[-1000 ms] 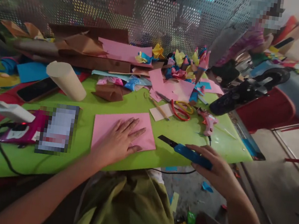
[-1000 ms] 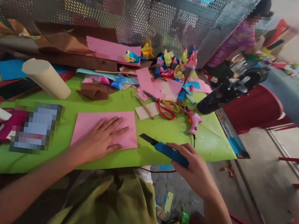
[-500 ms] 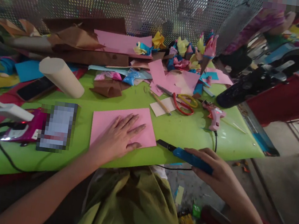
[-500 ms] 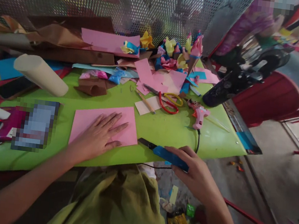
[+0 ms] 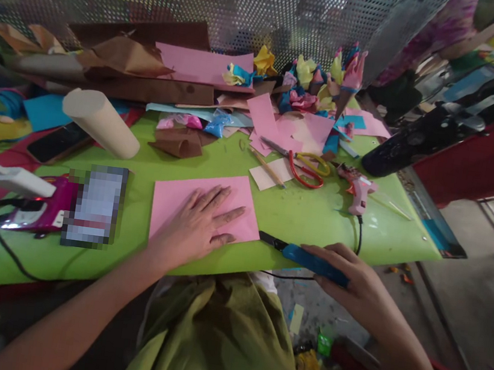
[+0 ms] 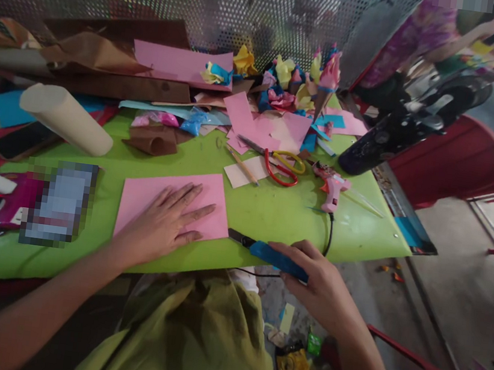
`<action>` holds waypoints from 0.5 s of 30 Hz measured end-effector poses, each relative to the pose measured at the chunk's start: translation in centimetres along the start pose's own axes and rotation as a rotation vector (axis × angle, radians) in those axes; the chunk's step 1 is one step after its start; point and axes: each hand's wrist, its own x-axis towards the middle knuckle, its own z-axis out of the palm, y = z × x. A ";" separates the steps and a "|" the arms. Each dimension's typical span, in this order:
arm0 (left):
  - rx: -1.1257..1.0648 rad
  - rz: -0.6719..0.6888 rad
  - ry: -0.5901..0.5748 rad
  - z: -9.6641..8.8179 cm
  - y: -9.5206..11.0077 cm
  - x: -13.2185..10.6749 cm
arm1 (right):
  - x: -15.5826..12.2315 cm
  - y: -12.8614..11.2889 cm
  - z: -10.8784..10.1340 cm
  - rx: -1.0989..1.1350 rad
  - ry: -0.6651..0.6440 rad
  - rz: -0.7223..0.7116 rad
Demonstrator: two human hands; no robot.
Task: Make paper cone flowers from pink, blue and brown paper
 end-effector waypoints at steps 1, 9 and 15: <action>-0.001 -0.002 0.000 0.0 0.0 0.0 | 0.0 0.0 0.0 0.005 0.000 0.000; -0.013 0.001 0.017 0.2 0.0 0.0 | 0.0 -0.1 0.1 0.024 0.003 0.002; -0.013 -0.005 -0.011 0.2 0.1 0.0 | 0.3 -0.5 0.3 0.037 -0.016 -0.008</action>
